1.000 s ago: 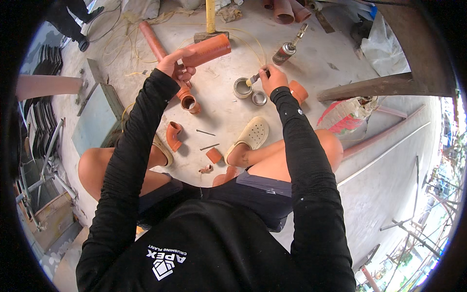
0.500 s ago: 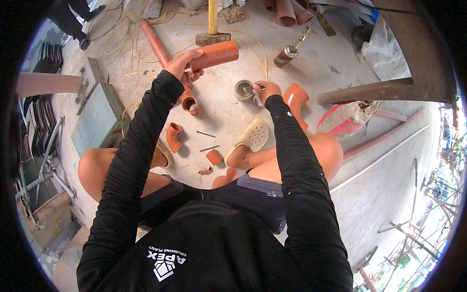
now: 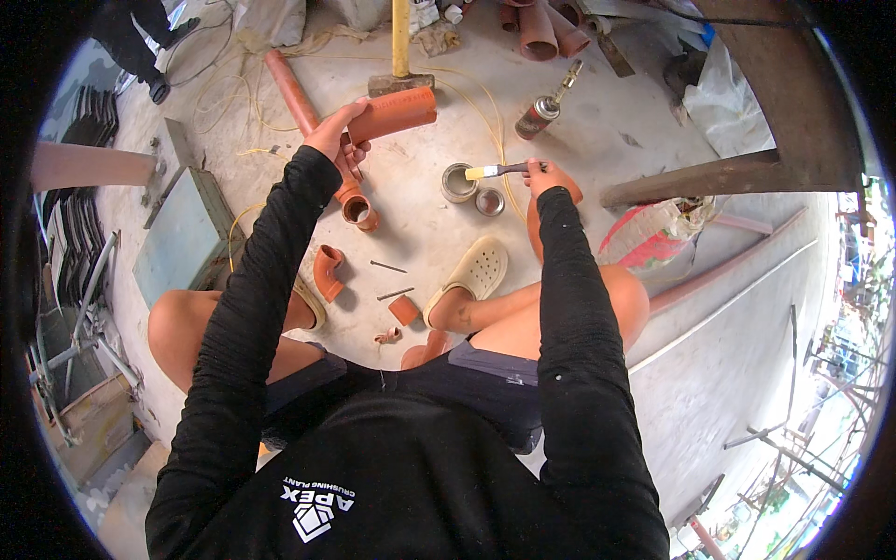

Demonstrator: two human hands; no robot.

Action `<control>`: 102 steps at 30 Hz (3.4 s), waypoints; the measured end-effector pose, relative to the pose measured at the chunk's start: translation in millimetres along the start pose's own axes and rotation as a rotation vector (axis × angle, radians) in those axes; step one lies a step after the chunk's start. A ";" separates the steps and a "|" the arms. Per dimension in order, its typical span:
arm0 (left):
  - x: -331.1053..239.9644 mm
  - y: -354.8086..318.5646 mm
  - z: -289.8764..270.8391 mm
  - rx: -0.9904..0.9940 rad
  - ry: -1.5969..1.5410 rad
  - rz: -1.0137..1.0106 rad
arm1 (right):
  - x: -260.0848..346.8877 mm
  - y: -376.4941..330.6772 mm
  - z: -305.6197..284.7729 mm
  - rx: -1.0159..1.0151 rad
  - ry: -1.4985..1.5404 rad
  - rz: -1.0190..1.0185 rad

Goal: The person applies a yellow substance to the ends of orange plastic pipe fittings using a brush, then joins the pieces together to form a connected assembly.

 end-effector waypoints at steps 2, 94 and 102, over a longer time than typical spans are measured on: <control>-0.4 2.0 -5.6 -0.044 0.020 0.011 | 16.4 -1.3 -12.6 0.103 0.065 0.011; -17.2 -28.9 40.0 0.224 -0.172 -0.187 | 133.1 -131.9 -63.7 0.462 0.650 -0.287; -14.0 -30.0 35.8 0.177 -0.081 -0.250 | 139.9 -138.2 -61.6 0.580 0.702 -0.370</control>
Point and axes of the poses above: each hand's wrist, its own y-axis towards the middle knuckle, its own z-axis out of the palm, x = y × z, the point moved 4 cm from there along y, towards the middle knuckle, and after that the axes turned 13 degrees about z, right-handed, at the moved point
